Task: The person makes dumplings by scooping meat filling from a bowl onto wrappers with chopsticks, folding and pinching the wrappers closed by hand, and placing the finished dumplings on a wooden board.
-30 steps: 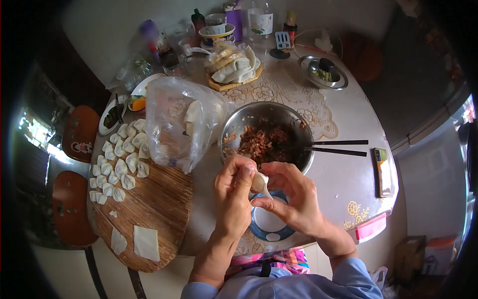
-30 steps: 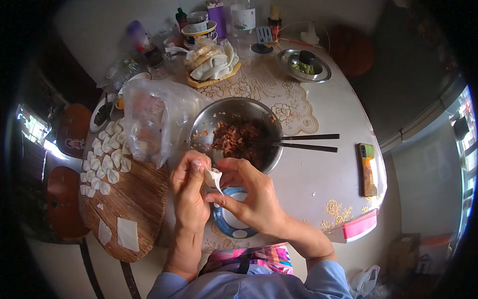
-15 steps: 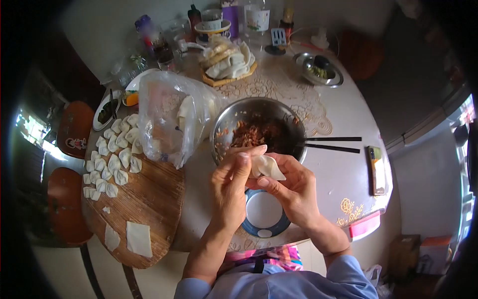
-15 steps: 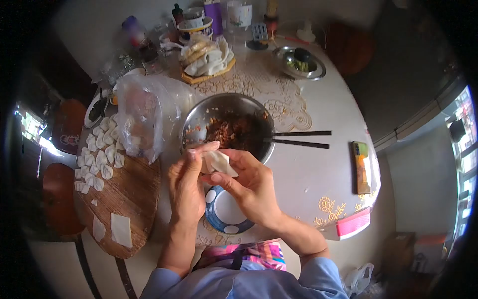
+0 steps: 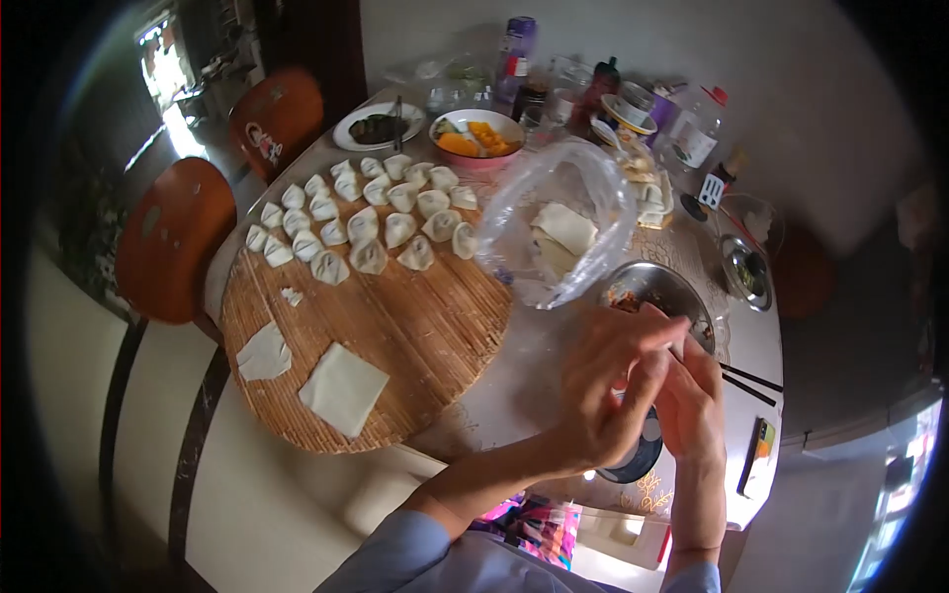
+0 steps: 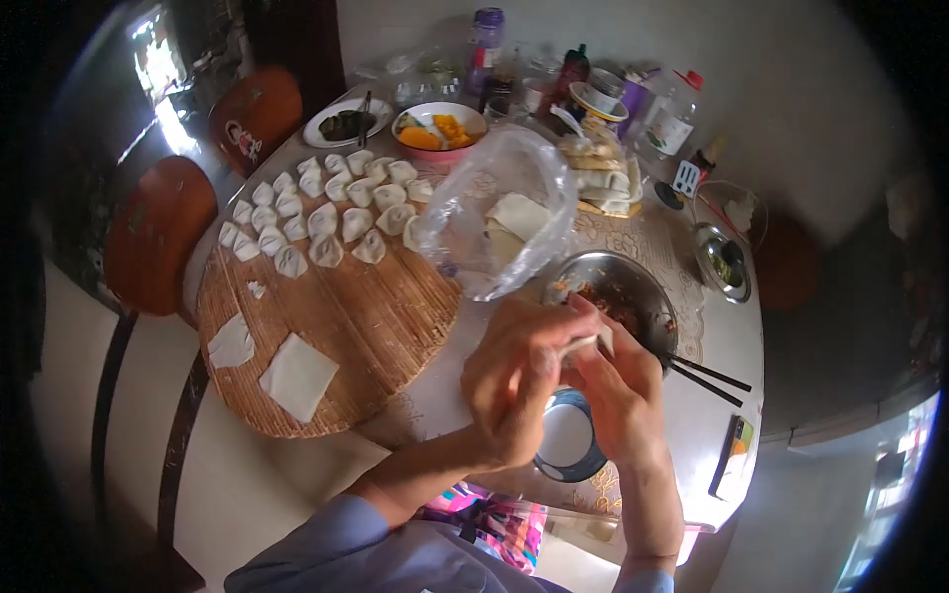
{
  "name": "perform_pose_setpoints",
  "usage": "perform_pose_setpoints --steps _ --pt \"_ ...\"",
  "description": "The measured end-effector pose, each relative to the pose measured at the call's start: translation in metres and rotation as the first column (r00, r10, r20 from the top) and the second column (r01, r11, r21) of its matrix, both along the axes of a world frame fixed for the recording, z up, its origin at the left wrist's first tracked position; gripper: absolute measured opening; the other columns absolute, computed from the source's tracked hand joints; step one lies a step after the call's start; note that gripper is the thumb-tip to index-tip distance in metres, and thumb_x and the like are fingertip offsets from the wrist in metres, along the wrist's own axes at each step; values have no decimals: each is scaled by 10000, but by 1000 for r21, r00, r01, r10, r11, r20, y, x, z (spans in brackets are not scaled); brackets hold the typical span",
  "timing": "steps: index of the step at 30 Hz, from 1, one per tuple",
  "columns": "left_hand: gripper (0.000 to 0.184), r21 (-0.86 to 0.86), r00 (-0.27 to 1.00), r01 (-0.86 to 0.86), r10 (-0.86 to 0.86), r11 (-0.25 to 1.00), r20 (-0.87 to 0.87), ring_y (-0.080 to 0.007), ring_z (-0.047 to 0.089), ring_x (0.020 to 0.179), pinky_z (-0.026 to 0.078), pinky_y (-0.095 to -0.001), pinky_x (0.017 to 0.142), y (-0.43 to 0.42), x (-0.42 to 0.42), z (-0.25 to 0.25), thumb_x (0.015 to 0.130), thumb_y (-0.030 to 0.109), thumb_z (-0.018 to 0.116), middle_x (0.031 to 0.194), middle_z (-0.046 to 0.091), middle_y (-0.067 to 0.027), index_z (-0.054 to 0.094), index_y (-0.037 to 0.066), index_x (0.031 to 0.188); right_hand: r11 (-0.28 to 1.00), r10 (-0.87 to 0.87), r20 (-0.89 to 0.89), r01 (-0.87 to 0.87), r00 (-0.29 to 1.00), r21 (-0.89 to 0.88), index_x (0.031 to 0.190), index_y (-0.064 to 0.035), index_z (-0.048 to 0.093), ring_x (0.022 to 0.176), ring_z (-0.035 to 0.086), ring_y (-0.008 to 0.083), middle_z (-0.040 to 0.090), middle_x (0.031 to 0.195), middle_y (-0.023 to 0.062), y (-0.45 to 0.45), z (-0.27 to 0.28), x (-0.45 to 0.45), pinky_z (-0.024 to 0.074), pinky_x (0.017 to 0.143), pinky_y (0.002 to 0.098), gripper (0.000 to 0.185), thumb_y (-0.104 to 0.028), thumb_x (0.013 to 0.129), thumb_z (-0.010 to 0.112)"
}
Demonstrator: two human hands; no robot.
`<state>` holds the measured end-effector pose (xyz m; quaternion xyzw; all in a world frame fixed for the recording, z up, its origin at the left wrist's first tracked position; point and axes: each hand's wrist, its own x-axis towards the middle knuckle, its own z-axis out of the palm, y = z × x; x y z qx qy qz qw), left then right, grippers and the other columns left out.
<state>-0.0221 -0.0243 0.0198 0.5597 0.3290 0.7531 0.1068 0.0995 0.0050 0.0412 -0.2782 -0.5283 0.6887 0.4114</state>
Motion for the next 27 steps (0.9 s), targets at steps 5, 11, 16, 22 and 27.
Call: perform_pose_setpoints --steps 5,11,16,22,27 --pt "244 266 999 9 -19 964 34 -284 578 751 435 -364 706 -21 -25 12 774 106 576 874 617 -148 614 -41 965 980 173 418 -199 892 19 1246 63 419 804 573 153 578 949 101 24 6 -84 473 708 253 489 -90 819 599" --pt "227 280 982 24 -75 960 175 -246 576 730 447 -326 645 -10 -31 8 841 149 548 856 613 -160 613 -53 925 651 -126 683 -460 719 604 1008 8 577 722 591 186 596 857 115 55 -56 -180 481 640 318 286 -74 748 665" --pt "176 215 959 78 -132 974 251 -209 543 682 429 -302 604 -5 -36 6 827 124 575 825 607 -124 613 -27 908 416 -336 679 -544 653 729 986 -15 592 743 589 303 576 846 164 76 -93 -217 468 673 363 283 -49 711 647" --pt "78 230 931 56 -134 972 340 -226 529 668 409 -330 586 -10 -34 11 786 113 608 742 558 -77 577 46 812 198 -372 614 -587 696 785 986 -43 612 892 563 297 564 983 153 28 -64 -218 471 692 371 284 -23 706 656" --pt "113 362 863 128 -284 923 419 -221 524 649 377 -339 559 -19 -24 14 790 154 604 704 541 -66 561 53 765 114 313 642 -699 700 706 901 -43 635 867 552 284 565 970 109 -9 -83 -221 475 704 359 234 -11 675 688"
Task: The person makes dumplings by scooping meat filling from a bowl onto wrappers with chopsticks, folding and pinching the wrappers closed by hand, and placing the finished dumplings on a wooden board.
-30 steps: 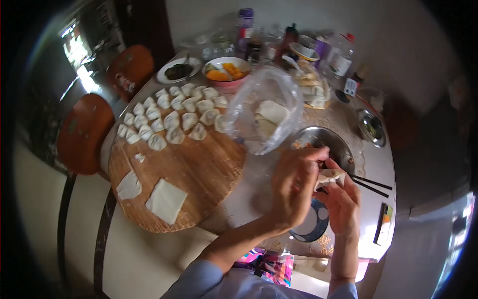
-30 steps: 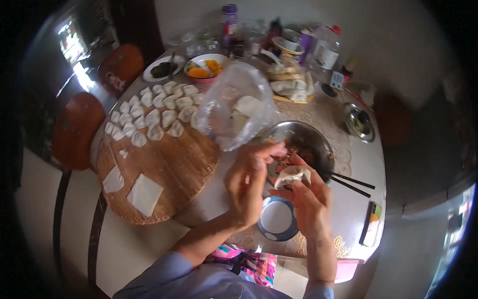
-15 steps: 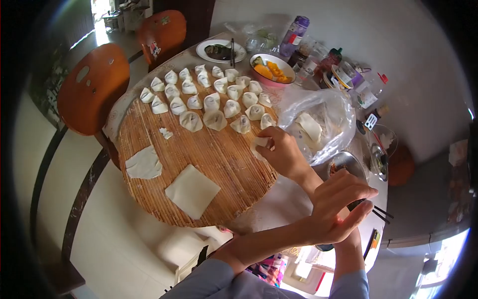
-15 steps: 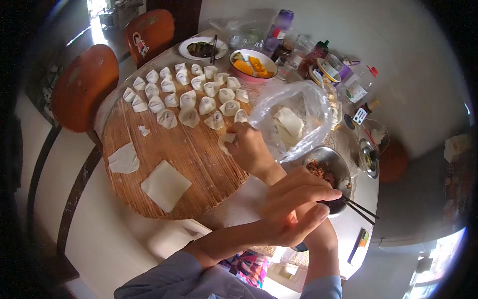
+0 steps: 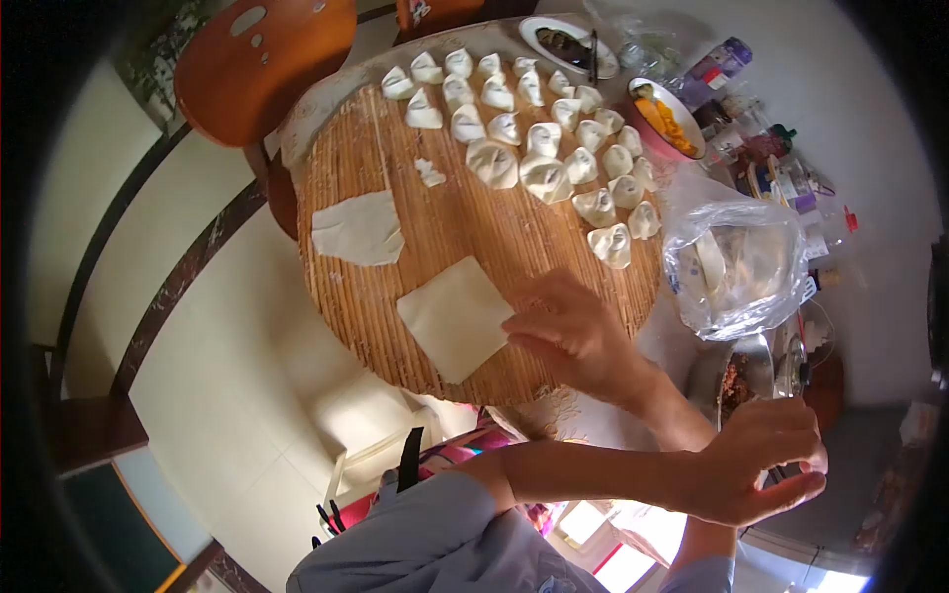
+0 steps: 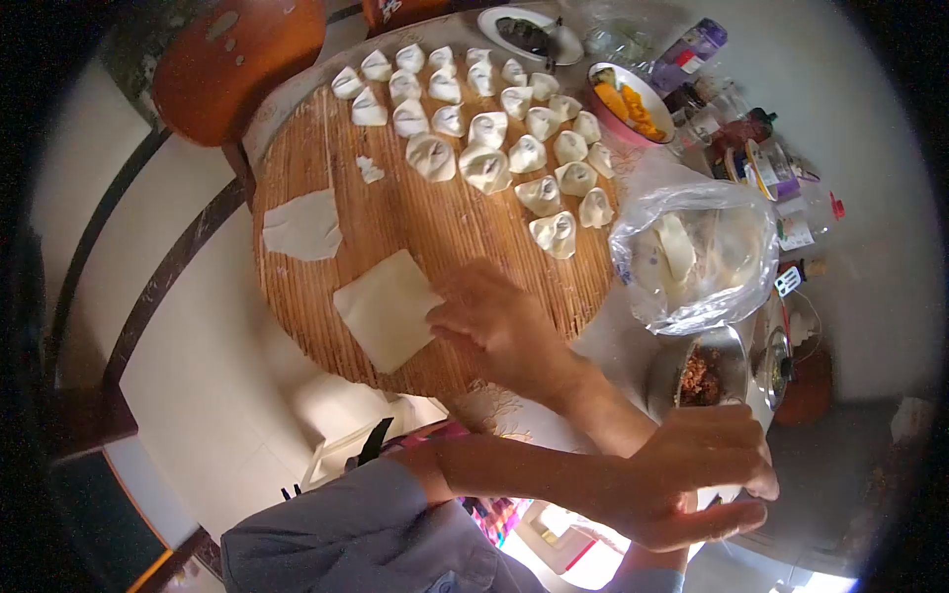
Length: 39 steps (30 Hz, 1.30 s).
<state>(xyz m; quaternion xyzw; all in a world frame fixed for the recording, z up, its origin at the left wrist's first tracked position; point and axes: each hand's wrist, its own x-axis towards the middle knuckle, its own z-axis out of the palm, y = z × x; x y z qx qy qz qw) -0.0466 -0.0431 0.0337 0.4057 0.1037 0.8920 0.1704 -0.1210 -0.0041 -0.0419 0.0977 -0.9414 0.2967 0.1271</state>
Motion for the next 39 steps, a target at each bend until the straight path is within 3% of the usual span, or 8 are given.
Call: perform_pose_setpoints --steps 5,14,17,23,29,31,34,39 --pt "160 50 988 148 -149 988 29 -215 502 617 369 -338 553 -6 -3 0 807 187 595 676 530 -56 552 52 734 980 195 -12 -196 981 -22 836 -51 622 831 547 259 561 927 81 -25 -9 -11 463 669 353 222 -23 632 706" --pt "187 16 991 128 -129 992 37 -187 495 589 362 -320 521 -8 -7 1 820 207 593 647 527 -40 554 59 713 944 230 -41 -212 972 252 774 -61 574 746 528 227 514 816 61 -47 -18 -12 420 616 333 254 -73 553 697" --pt "197 14 993 86 -87 996 79 -182 495 580 361 -314 508 -6 -3 2 823 217 589 648 532 -37 556 60 708 960 197 6 -194 980 203 751 -54 559 742 528 246 516 812 79 -50 -20 -12 427 620 342 229 -44 565 692" --pt "195 14 991 100 -101 995 88 -177 512 579 374 -305 511 -4 -1 1 823 210 587 640 538 -39 554 59 705 982 141 83 -128 987 -140 725 -18 530 757 536 298 521 803 105 -45 -18 -18 449 641 377 189 49 591 645" --pt "178 -54 989 127 -122 990 89 -180 527 588 385 -306 524 -6 0 1 815 182 604 646 547 -45 552 56 700 989 135 73 -130 988 -74 742 -9 521 768 545 299 519 798 112 -48 -15 -19 464 639 358 193 67 609 637" --pt "180 -50 989 121 -116 991 89 -177 523 583 385 -306 521 -5 1 0 817 181 604 651 547 -45 552 54 700 972 116 144 -82 983 -220 777 -6 527 749 557 249 536 802 99 -44 -17 -18 465 637 324 163 59 665 627" --pt "171 -40 987 144 -141 989 72 -173 516 580 383 -303 516 -3 -2 0 819 177 602 652 542 -44 557 52 710 860 -16 277 154 961 -487 840 -4 536 723 559 165 562 819 72 -43 -15 -17 461 637 273 105 32 760 594" --pt "136 -93 990 135 -131 986 48 -167 506 582 382 -296 509 -5 -6 -1 819 153 599 671 538 -47 571 47 738 484 -182 435 465 882 -741 937 12 539 733 539 88 563 846 41 -26 -18 -28 447 613 221 105 -26 840 544"
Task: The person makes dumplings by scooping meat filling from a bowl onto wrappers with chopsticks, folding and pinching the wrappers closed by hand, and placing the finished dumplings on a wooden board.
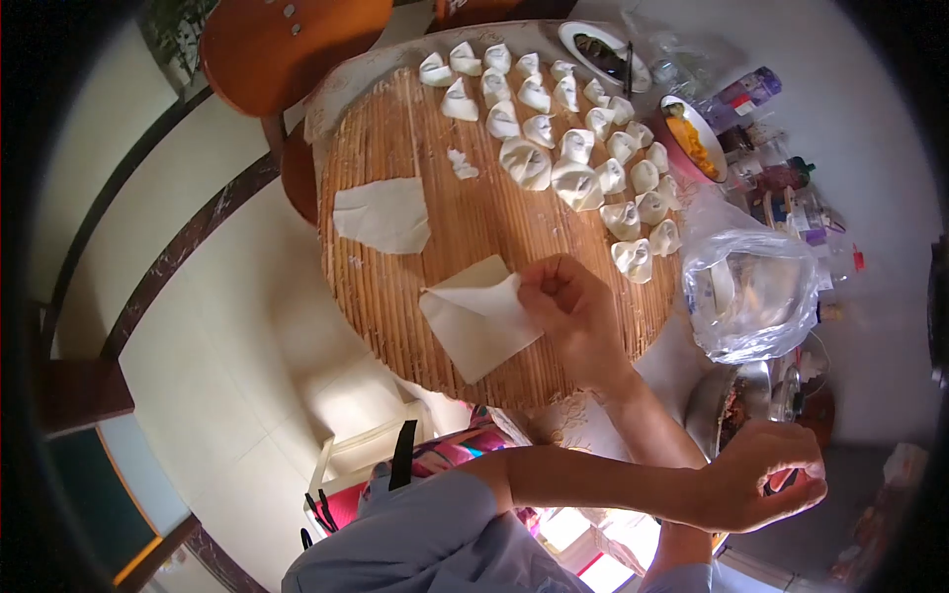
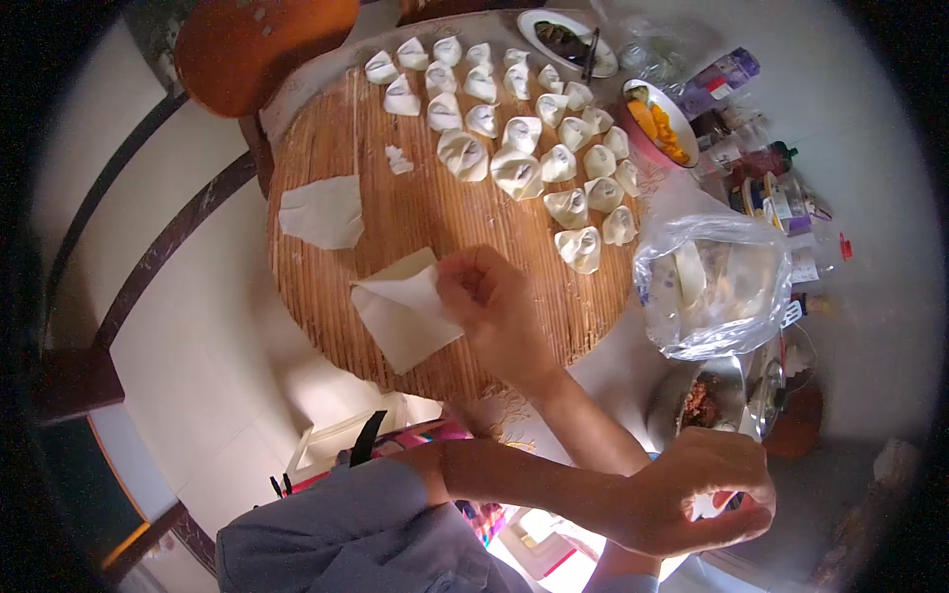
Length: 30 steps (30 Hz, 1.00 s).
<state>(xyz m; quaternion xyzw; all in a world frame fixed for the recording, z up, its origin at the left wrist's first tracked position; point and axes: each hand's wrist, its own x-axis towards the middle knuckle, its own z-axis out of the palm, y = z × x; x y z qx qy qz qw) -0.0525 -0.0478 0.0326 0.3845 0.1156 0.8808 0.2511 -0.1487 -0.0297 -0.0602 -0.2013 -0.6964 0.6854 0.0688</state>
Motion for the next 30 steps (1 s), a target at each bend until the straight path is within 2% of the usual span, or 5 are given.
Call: perform_pose_setpoints --steps 9,15,23,26,30 --pt "205 -306 981 -193 178 932 -78 -141 527 884 420 -271 766 -6 -19 -7 917 121 435 1008 558 -85 527 16 1067 926 -354 -157 322 922 -196 1027 19 517 769 595 134 587 868 69 60 69 24 494 664 252 186 -40 851 523" --pt "240 -233 888 144 -21 962 459 -170 504 939 415 -321 849 11 -18 -4 942 206 432 1057 501 -101 452 17 1089 794 -486 -334 568 807 217 983 34 546 758 572 99 597 863 57 97 129 107 468 650 240 144 -35 861 512" --pt "418 78 266 907 -707 414 655 -163 550 955 465 -289 835 36 -6 -18 895 367 515 977 574 -93 506 -11 1072 19 -106 -233 237 967 971 939 4 574 720 580 261 576 887 134 55 111 216 509 613 346 353 6 587 598" --pt "344 -218 422 904 -683 368 596 -154 580 868 486 -285 794 41 10 -24 902 300 527 943 583 -83 522 -3 1064 -294 -124 -195 152 973 944 996 35 568 956 565 283 569 1007 153 35 98 240 494 814 379 377 -55 631 590" --pt "263 -346 480 877 -636 333 605 -173 597 901 501 -288 777 51 32 -35 898 213 532 1003 599 -83 530 26 1083 -272 -271 -218 143 938 952 1028 0 590 1077 522 278 587 1041 113 13 82 276 357 992 465 391 -63 641 589"
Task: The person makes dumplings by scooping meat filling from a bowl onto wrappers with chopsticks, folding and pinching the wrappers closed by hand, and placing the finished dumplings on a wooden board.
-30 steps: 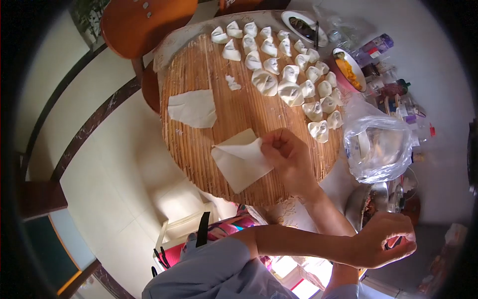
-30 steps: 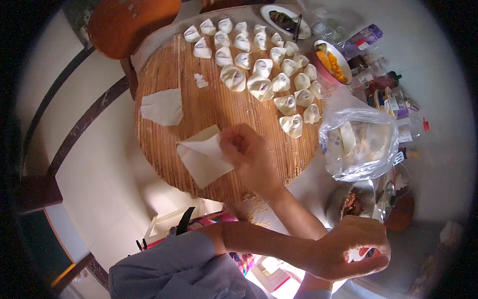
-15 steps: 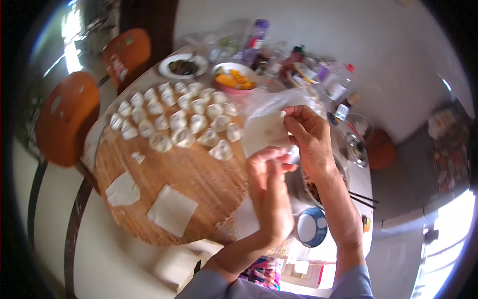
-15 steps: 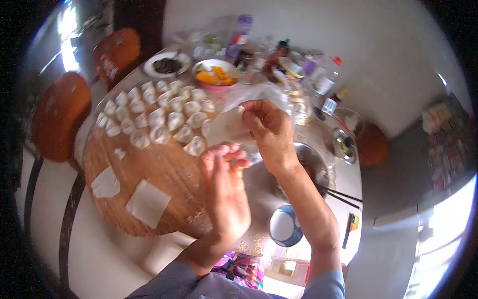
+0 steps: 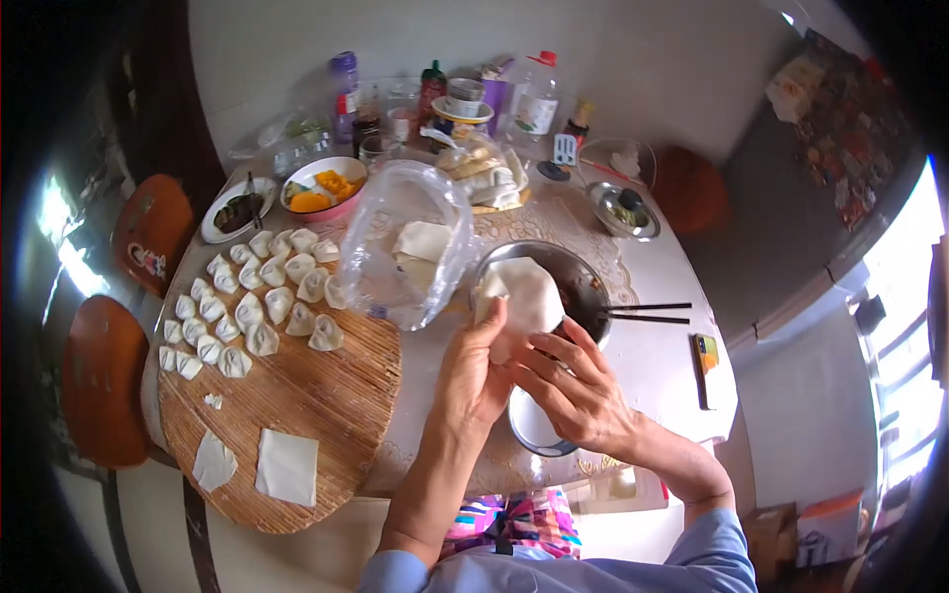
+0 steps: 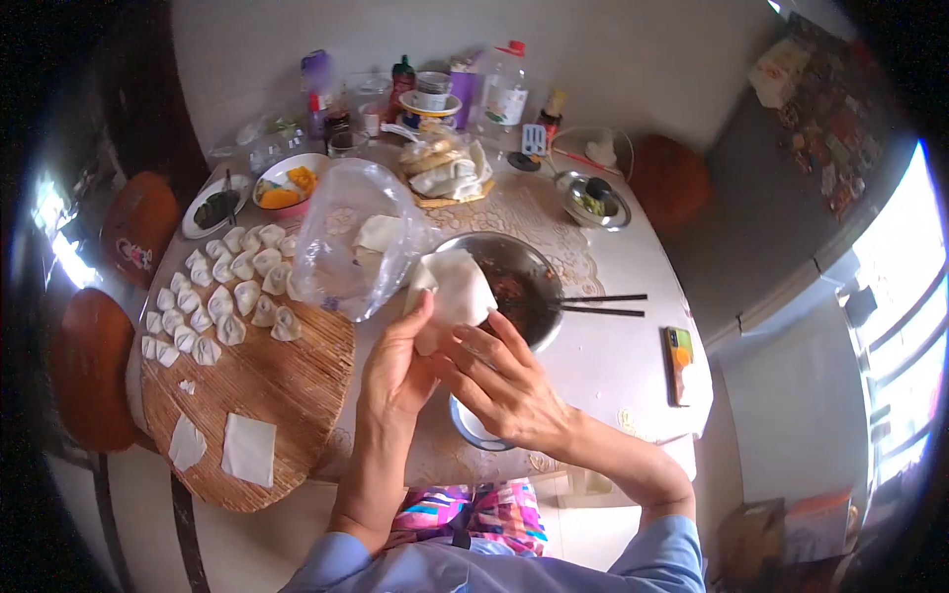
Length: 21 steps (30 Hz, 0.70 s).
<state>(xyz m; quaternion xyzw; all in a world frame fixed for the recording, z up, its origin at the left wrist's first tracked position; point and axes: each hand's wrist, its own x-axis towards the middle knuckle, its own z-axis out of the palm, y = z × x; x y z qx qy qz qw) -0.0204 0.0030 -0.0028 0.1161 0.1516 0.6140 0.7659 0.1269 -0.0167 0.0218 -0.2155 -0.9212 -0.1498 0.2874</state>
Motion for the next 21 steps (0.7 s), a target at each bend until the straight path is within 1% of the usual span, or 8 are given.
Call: perform_pose_setpoints --steps 1,4,6,8,10,13,16,21 --pt "279 -14 998 -37 38 999 48 -192 609 921 521 -306 795 2 3 -1 869 186 579 1046 597 -106 521 32 1094 999 -22 -29 21 999 -39 1013 -18 602 1086 520 272 601 1017 89 -6 -1 11 338 1005 471 360 -53 655 591" --pt "358 -55 989 -90 95 994 114 -222 561 1039 486 -392 899 8 5 0 837 130 615 1108 570 -128 482 23 1151 984 -151 -263 118 953 -137 901 -19 611 858 600 247 616 895 88 -8 -8 48 495 769 359 185 -46 719 620" --pt "436 66 983 -163 168 984 -76 -238 557 1046 476 -367 914 9 8 0 817 103 635 1151 545 -121 440 27 1199 830 -452 -351 244 820 -502 885 13 584 677 596 203 597 775 97 -14 -13 74 491 586 297 137 -69 782 623" --pt "423 94 977 -175 185 980 -109 -249 550 1059 472 -374 921 10 3 -1 818 98 630 1161 541 -123 451 27 1195 445 -710 -305 69 635 -893 880 31 566 596 576 146 580 733 77 -7 -23 100 469 506 246 207 -167 840 612" --pt "392 41 988 -151 152 988 -37 -237 535 1081 449 -407 932 12 -5 -1 851 156 597 1166 541 -121 460 16 1190 229 -782 -361 -305 509 -925 1116 71 458 573 563 145 554 766 91 10 -31 118 482 452 263 499 -244 798 678" --pt "397 -27 984 -179 179 983 3 -215 534 1073 419 -424 942 14 -9 -2 875 221 570 1157 548 -118 469 -4 1186 293 -770 -510 -496 385 -817 1253 65 309 600 555 154 522 763 83 39 -35 124 496 447 284 665 -223 787 685" --pt "388 51 930 -282 286 958 -230 -211 539 1062 426 -402 939 15 -8 -6 853 170 598 1145 556 -109 486 -10 1178 408 -734 -615 -537 287 -738 1043 64 538 563 532 121 526 735 61 72 -24 117 450 434 257 383 -219 816 662" --pt "382 13 888 -296 280 955 -364 -215 543 1062 441 -375 917 16 -19 -7 820 102 627 1140 563 -102 501 -9 1163 500 -550 -553 -284 625 -818 776 43 598 540 522 101 516 700 46 106 -20 89 430 463 232 234 -178 841 633"
